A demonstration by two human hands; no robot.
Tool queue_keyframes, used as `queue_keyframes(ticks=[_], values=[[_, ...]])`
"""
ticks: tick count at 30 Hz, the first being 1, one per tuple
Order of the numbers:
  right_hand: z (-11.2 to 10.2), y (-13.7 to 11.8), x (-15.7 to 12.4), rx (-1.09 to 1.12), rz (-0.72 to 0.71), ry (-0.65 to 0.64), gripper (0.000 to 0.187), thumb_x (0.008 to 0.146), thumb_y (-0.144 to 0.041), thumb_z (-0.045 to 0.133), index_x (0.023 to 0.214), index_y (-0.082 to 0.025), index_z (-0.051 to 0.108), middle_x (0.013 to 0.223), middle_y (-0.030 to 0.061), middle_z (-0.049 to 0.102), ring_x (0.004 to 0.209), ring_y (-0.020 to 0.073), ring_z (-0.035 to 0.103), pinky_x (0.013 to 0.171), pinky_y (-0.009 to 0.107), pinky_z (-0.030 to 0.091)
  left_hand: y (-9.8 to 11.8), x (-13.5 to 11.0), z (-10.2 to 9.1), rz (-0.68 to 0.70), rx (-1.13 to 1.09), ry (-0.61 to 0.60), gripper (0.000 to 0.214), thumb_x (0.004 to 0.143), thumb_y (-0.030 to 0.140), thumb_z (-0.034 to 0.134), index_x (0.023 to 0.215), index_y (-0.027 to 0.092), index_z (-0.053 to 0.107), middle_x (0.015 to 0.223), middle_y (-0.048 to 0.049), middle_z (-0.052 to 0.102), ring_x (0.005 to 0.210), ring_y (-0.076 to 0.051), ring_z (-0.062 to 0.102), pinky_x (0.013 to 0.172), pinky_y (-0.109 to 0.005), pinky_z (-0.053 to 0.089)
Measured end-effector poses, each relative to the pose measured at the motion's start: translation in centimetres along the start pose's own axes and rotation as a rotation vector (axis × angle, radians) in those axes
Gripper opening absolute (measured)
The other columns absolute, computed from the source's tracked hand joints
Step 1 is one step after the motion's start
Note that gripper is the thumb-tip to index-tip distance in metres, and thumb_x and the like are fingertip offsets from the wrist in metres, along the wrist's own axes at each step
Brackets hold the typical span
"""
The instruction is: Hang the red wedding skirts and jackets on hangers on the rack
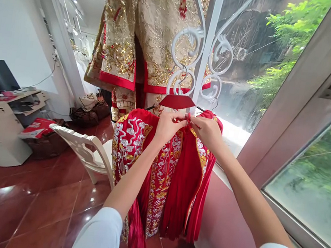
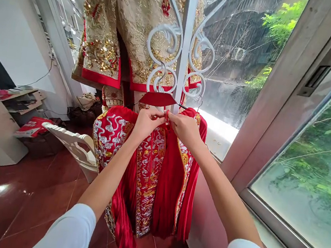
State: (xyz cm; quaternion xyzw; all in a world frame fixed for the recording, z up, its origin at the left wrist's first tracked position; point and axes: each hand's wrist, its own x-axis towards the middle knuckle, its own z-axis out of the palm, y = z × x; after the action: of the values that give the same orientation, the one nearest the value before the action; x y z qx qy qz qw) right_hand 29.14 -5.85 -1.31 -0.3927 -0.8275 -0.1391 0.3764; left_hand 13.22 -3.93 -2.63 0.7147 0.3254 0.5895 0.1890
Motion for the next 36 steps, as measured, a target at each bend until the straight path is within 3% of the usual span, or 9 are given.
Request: queue_keyframes(ticks=[6, 9, 12, 18, 22, 25, 28, 32, 36], values=[[0.6, -0.4, -0.3, -0.163, -0.024, -0.047, 0.035, 0.091, -0.021, 0.033, 0.115, -0.018, 0.058, 0.080, 0.0083, 0.062, 0.069, 0.0169, 0.054, 0.056, 0.025, 0.031, 0.2, -0.8, 0.1, 0.035, 0.036, 0.041, 0.013, 0.071, 0.020, 0.061, 0.077, 0.014, 0.070, 0.076, -0.0033, 0.070, 0.068, -0.015, 0.061, 0.064, -0.025, 0.046], [0.9, -0.1, -0.1, -0.003, -0.067, -0.031, 0.032, 0.091, -0.020, 0.032, 0.101, -0.017, 0.063, 0.082, 0.0079, 0.061, 0.070, 0.0156, 0.053, 0.059, 0.024, 0.035, 0.6, -1.1, 0.4, 0.036, 0.109, 0.079, 0.007, 0.070, 0.018, 0.059, 0.069, 0.015, 0.065, 0.066, -0.0003, 0.065, 0.061, -0.012, 0.057, 0.061, -0.024, 0.044], [1.2, 0.2, 0.2, 0.206, -0.111, 0.062, 0.030, 0.090, -0.021, 0.035, 0.081, -0.018, 0.064, 0.083, 0.0065, 0.059, 0.073, 0.0146, 0.053, 0.063, 0.025, 0.039, 0.9, -1.4, 0.5, 0.073, 0.167, 0.012, 0.004, 0.071, 0.015, 0.056, 0.068, 0.016, 0.059, 0.063, 0.0020, 0.059, 0.058, -0.011, 0.052, 0.060, -0.024, 0.042], [1.0, 1.0, 0.1, 0.197, -0.116, 0.101, 0.016, 0.078, -0.017, 0.047, 0.070, -0.018, 0.061, 0.077, 0.0041, 0.057, 0.067, 0.0135, 0.051, 0.060, 0.025, 0.038, 0.7, -2.0, 0.1, 0.171, 0.261, -0.010, 0.008, 0.074, 0.009, 0.052, 0.075, 0.017, 0.053, 0.089, -0.0028, 0.053, 0.077, -0.013, 0.053, 0.068, -0.025, 0.043], [0.4, 2.9, -0.4, 0.074, 0.034, 0.136, 0.009, 0.067, -0.015, 0.050, 0.062, -0.017, 0.057, 0.069, 0.0028, 0.055, 0.060, 0.0131, 0.047, 0.056, 0.026, 0.035, 0.2, -2.7, -1.4, 0.159, 0.450, 0.087, 0.015, 0.074, 0.006, 0.050, 0.067, 0.018, 0.045, 0.080, -0.0021, 0.049, 0.073, -0.014, 0.049, 0.067, -0.027, 0.042], [0.5, 3.4, -0.7, 0.136, 0.135, 0.170, 0.005, 0.061, -0.015, 0.050, 0.057, -0.018, 0.053, 0.062, 0.0014, 0.052, 0.056, 0.0125, 0.045, 0.054, 0.026, 0.035, -0.1, -3.1, -1.8, 0.145, 0.457, 0.147, 0.018, 0.073, 0.005, 0.051, 0.065, 0.019, 0.043, 0.073, -0.0004, 0.048, 0.070, -0.013, 0.049, 0.066, -0.027, 0.042], [0.9, 2.1, -0.7, 0.422, 0.343, 0.230, 0.005, 0.062, -0.018, 0.049, 0.062, -0.018, 0.053, 0.059, 0.0001, 0.051, 0.052, 0.0121, 0.047, 0.049, 0.025, 0.037, 0.0, -3.0, -1.1, 0.057, 0.200, 0.153, 0.013, 0.075, 0.009, 0.052, 0.070, 0.019, 0.044, 0.067, 0.0016, 0.050, 0.063, -0.012, 0.051, 0.061, -0.025, 0.044], [1.1, -0.1, -0.1, 1.020, 0.656, 0.143, 0.007, 0.066, -0.025, 0.050, 0.068, -0.019, 0.048, 0.055, -0.0012, 0.050, 0.048, 0.0112, 0.051, 0.043, 0.021, 0.039, 0.3, -2.4, 0.2, -0.143, -0.271, 0.110, 0.013, 0.076, 0.015, 0.053, 0.081, 0.020, 0.043, 0.068, 0.0023, 0.055, 0.053, -0.008, 0.052, 0.047, -0.019, 0.041], [1.0, -0.7, 0.7, 1.215, 0.788, 0.085, 0.007, 0.073, -0.023, 0.045, 0.068, -0.020, 0.042, 0.063, 0.0019, 0.054, 0.047, 0.0079, 0.047, 0.043, 0.019, 0.040, 0.5, -2.2, 0.6, -0.157, -0.370, 0.117, 0.008, 0.079, 0.021, 0.052, 0.083, 0.020, 0.045, 0.063, 0.0034, 0.053, 0.047, -0.007, 0.046, 0.044, -0.019, 0.040]])
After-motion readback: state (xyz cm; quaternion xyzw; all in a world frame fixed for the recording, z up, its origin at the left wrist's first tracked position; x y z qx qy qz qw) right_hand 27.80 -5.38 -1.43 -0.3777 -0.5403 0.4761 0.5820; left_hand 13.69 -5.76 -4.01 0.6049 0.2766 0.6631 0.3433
